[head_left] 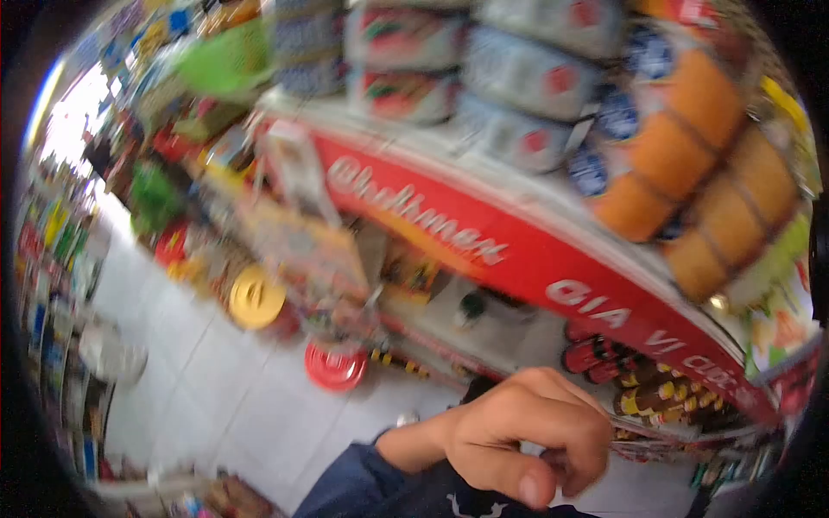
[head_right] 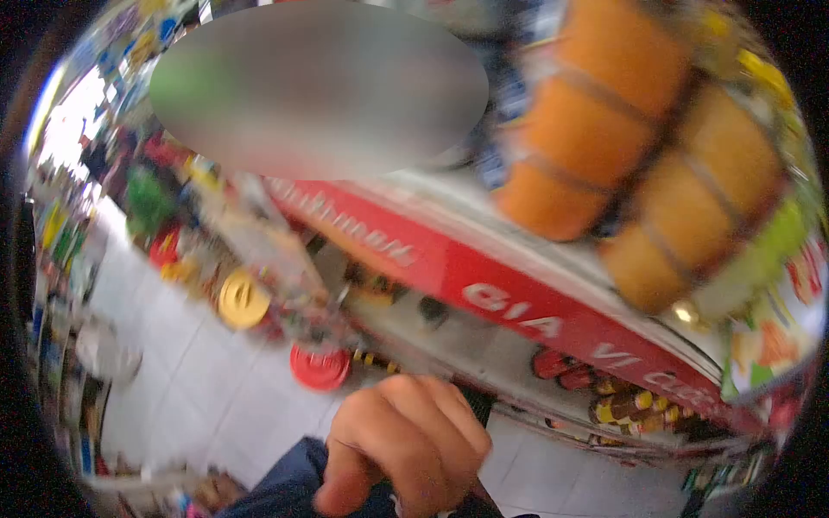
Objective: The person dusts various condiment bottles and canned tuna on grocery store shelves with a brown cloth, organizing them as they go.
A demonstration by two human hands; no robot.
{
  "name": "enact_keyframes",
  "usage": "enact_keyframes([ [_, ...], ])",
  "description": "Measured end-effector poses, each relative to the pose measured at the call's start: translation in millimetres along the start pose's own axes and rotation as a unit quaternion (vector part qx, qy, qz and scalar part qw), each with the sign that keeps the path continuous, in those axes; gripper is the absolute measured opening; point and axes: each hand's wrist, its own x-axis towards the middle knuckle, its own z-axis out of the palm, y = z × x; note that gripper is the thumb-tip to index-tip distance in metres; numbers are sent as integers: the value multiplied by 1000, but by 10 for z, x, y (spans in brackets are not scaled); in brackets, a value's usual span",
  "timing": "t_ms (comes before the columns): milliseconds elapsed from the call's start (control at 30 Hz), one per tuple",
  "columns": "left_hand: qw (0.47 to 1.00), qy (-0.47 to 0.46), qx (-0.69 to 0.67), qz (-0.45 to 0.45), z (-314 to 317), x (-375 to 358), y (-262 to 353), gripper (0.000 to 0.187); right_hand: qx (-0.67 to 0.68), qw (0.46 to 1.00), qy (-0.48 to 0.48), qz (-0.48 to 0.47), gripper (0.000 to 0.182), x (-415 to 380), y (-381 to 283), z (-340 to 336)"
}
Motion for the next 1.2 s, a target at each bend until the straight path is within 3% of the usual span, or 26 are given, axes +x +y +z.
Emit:
enact_keyframes([
  [33,998,-1,29,-52,-44,58,-18,27,-18,1000,-2,1,40,21,-9,-5],
  [133,946,24,301,-117,141,301,-134,20,-94,996,-1,-7,43,58,-41,-66],
  [233,884,-53,462,-39,239,569,-365,17,-183,983,-4,-23,46,24,-25,-117],
  [333,822,-47,556,112,351,835,-649,21,-257,965,-4,-43,49,-22,51,-146],
  [367,785,-33,602,144,401,910,-717,19,-281,958,0,-55,50,-48,70,-157],
  [400,735,-16,658,164,463,995,-764,18,-308,950,-6,-60,51,-314,-363,44],
  [433,680,5,710,182,526,1077,-810,19,-332,941,-11,-67,52,-136,19,-153],
  [500,613,31,767,189,600,1289,-886,19,-378,922,-14,-84,54,-178,-47,-103],
  [667,608,62,767,197,485,1933,-1118,21,-476,868,-16,-138,59,-54,145,-184],
  [767,601,72,773,190,364,2039,-1255,21,-534,815,25,-223,63,47,170,-359],
  [800,603,74,772,189,319,2033,-1294,21,-434,829,0,-352,71,-72,-54,-294],
  [833,611,73,765,191,308,2000,-1321,20,-402,837,-5,-370,70,-152,-168,-257],
  [1033,696,80,701,138,61,1552,-1269,21,-302,919,-18,-251,64,-440,-738,96],
  [1200,819,143,549,84,254,1209,-918,21,-236,949,-35,-206,60,-591,-933,229],
])
